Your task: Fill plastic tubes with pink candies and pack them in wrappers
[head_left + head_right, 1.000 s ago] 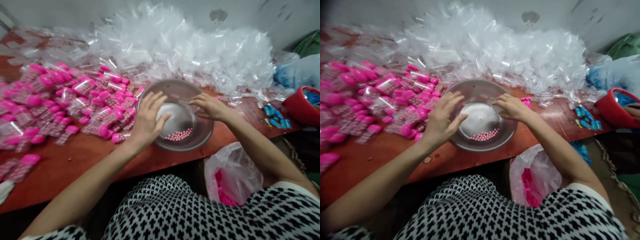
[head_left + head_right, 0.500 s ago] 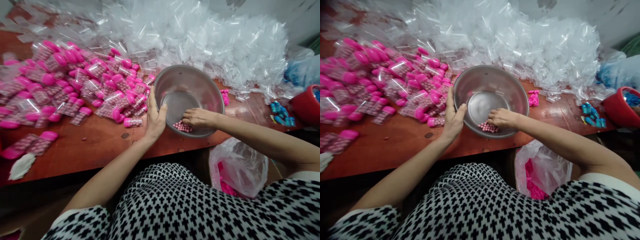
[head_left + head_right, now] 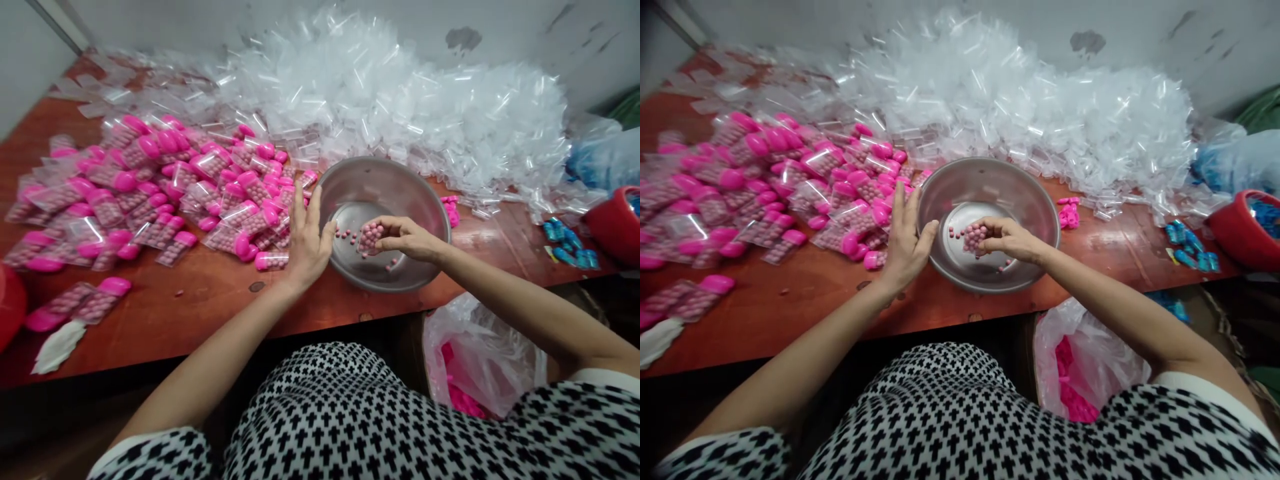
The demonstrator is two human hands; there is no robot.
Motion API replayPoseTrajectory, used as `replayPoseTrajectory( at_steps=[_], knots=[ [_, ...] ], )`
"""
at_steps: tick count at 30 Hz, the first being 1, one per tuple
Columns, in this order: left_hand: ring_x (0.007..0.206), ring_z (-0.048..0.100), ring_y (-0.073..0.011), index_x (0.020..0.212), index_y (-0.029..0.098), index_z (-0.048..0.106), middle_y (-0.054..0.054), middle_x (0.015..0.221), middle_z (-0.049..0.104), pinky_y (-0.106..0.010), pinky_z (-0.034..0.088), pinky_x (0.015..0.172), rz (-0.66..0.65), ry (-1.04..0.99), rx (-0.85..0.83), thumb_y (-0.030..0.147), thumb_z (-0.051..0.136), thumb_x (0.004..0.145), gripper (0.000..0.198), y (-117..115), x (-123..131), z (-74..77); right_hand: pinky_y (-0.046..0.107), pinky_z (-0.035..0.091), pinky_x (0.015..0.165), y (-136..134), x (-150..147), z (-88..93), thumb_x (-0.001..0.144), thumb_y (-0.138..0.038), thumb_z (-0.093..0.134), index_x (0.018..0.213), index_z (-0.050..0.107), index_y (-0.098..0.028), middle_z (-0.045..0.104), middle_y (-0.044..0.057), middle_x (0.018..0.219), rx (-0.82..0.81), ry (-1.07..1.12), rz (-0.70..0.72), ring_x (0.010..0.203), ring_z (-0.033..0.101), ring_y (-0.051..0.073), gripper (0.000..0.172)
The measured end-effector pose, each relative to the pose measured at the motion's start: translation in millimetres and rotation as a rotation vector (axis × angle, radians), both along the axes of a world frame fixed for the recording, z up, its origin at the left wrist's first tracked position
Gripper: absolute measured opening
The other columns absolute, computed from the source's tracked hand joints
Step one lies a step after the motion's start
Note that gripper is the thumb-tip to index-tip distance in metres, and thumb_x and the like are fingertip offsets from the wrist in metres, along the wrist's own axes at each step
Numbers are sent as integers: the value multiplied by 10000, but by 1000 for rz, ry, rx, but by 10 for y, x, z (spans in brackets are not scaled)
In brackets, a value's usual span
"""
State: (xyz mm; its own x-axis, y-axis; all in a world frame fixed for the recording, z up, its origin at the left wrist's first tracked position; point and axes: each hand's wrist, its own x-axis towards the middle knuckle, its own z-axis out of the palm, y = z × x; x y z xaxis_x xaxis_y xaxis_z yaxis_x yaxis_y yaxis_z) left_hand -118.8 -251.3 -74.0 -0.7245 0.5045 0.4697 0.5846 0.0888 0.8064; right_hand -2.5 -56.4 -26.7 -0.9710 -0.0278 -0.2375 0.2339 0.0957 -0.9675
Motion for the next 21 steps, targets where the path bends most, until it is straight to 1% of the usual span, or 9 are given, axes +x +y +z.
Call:
replayPoseTrajectory(
  at_steps=[1, 3, 4, 6, 9, 12, 14, 16, 21],
  knots=[
    [1499, 247, -289, 1384, 236, 521, -88, 1578, 378, -491, 217, 1226, -31, 59, -21, 390, 581, 910, 503, -1, 14, 82, 340, 598, 793, -13, 14, 23, 712, -217, 767, 1058, 664, -176, 739, 45, 966, -42, 9, -44, 870, 708, 175, 363],
    [1373, 471, -278, 1293, 201, 606, -107, 1434, 559, -467, 353, 1164, -143, 93, -60, 362, 571, 919, 409, 26, 63, 235, 359, 606, 794, -41, 36, 58, 704, -253, 798, 1040, 666, -177, 741, 48, 950, -84, 46, -120, 870, 713, 183, 369],
    [1267, 573, -264, 1247, 193, 642, -105, 1334, 640, -443, 424, 1109, -209, 65, -77, 358, 571, 921, 372, 53, 92, 296, 361, 609, 794, -54, 45, 69, 699, -273, 811, 1032, 663, -181, 738, 43, 941, -93, 71, -155, 861, 713, 179, 376],
    [1071, 681, -242, 1183, 186, 687, -94, 1166, 727, -399, 522, 985, -323, -72, -87, 367, 604, 901, 346, 128, 148, 372, 350, 613, 789, -74, 65, 79, 693, -312, 826, 998, 654, -186, 725, 31, 938, -101, 130, -223, 848, 706, 164, 372],
    [916, 716, -227, 1125, 176, 721, -86, 1057, 757, -361, 583, 842, -452, -386, -20, 402, 674, 837, 369, 248, 188, 391, 321, 621, 733, -70, 113, 68, 681, -340, 840, 1012, 628, -199, 697, 15, 948, -54, 212, -277, 814, 694, 153, 418],
    [846, 717, -217, 1053, 159, 746, -88, 990, 764, -341, 596, 777, -518, -593, 44, 461, 751, 746, 430, 325, 177, 373, 293, 608, 691, -9, 182, 60, 712, -355, 821, 1181, 575, -248, 680, -7, 938, 104, 275, -231, 773, 690, 145, 540],
    [815, 715, -211, 1020, 157, 758, -84, 935, 767, -336, 593, 765, -539, -626, 29, 480, 790, 696, 459, 347, 157, 371, 272, 588, 698, 54, 223, 77, 745, -372, 793, 1193, 583, -255, 686, -7, 937, 237, 318, -184, 765, 691, 139, 508],
    [788, 715, -206, 1000, 156, 766, -79, 892, 767, -332, 591, 754, -555, -639, 3, 479, 808, 674, 461, 356, 139, 376, 261, 571, 710, 115, 245, 114, 765, -387, 771, 1100, 632, -229, 702, 7, 932, 335, 361, -156, 769, 692, 138, 395],
    [769, 724, -227, 972, 163, 778, -71, 859, 772, -370, 608, 772, -569, -630, -73, 488, 832, 630, 474, 370, 135, 388, 235, 541, 612, 174, 252, 205, 778, -340, 740, 984, 644, -201, 719, 0, 824, 398, 366, -34, 660, 685, 126, 266]
  ],
)
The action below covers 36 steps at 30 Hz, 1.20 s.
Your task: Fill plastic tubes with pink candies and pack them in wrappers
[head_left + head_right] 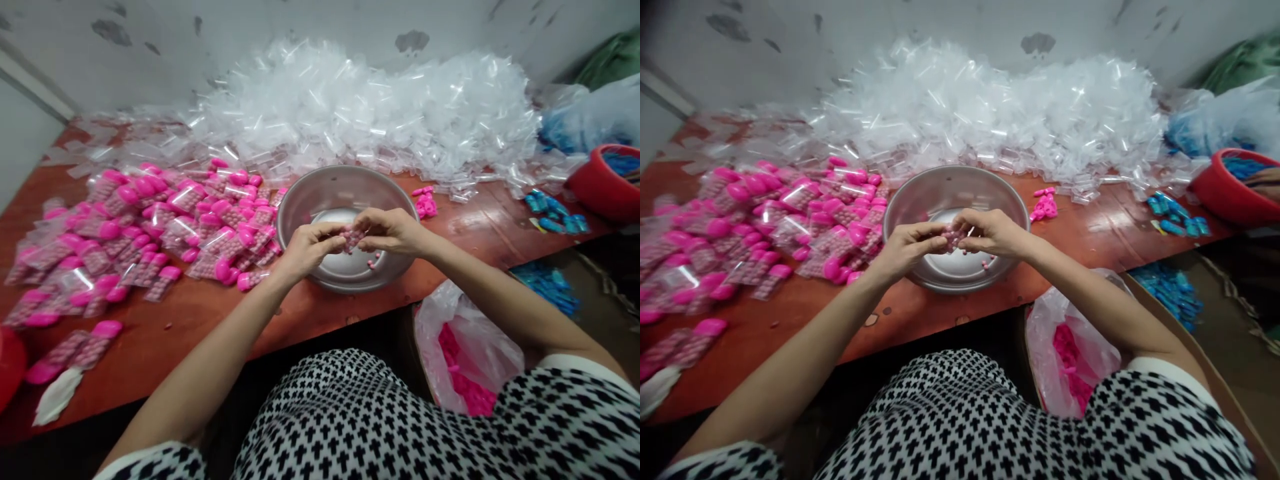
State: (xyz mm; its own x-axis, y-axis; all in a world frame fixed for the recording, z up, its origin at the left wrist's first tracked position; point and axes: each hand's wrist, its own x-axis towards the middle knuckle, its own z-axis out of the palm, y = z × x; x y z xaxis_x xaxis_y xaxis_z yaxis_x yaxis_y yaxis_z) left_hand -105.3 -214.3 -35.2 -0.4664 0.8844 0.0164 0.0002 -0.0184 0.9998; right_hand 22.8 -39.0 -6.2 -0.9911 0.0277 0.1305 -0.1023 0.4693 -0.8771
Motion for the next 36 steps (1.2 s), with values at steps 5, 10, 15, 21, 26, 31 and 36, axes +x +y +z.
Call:
replayPoseTrajectory(
  at_steps=[5, 10, 15, 21, 26, 31, 36],
  knots=[
    [805, 732, -260, 931, 176, 785, -85, 936, 777, -397, 617, 772, 36, 188, -71, 514, 815, 646, 443, 6, 4, -16, 206, 508, 517, -53, 50, -76, 793, -263, 684, 875, 597, -199, 650, -50, 685, -55, -118, 40, 549, 656, 109, 135],
    [853, 731, -267, 948, 202, 784, -76, 933, 776, -392, 599, 828, -24, 313, -116, 511, 783, 692, 402, 22, -24, -62, 222, 498, 524, -102, 139, -216, 808, -252, 670, 871, 544, -210, 607, -74, 661, -140, -149, -44, 487, 606, 95, 147],
    [833, 725, -255, 975, 213, 777, -71, 934, 771, -380, 591, 817, -73, 398, -140, 531, 737, 734, 401, 69, 8, -87, 229, 443, 582, -86, 208, -221, 803, -237, 702, 866, 548, -201, 623, -46, 686, 97, -134, -73, 592, 605, 120, 170],
    [819, 719, -245, 997, 208, 768, -73, 968, 763, -378, 597, 823, 17, 246, -193, 536, 796, 671, 463, 107, 17, -65, 288, 456, 733, 27, 350, -212, 870, -301, 635, 950, 634, -178, 719, 53, 916, 450, 77, -107, 824, 644, 180, 147],
    [874, 717, -198, 980, 224, 766, -53, 1058, 757, -303, 617, 797, 89, -173, -146, 423, 869, 637, 410, 120, 35, -19, 323, 488, 903, 888, 297, -312, 949, -299, 488, 1177, 637, -197, 712, 61, 1137, 383, 150, -543, 1020, 650, 183, 291],
    [813, 715, -165, 882, 205, 774, -47, 1043, 757, -247, 621, 718, 139, -420, -86, 315, 896, 607, 320, 157, 67, 31, 367, 452, 967, 1977, 91, -526, 905, -160, 500, 1226, 664, -154, 678, 157, 1241, 697, -492, -939, 1168, 617, 268, 361],
    [791, 725, -188, 989, 121, 743, -110, 946, 756, -271, 617, 699, 140, -559, -85, 289, 752, 778, 270, 175, 80, 90, 400, 460, 899, 2296, -99, -723, 921, -227, 496, 1101, 690, 27, 684, 315, 1072, 741, -516, -872, 1074, 654, 311, 367]
  ],
)
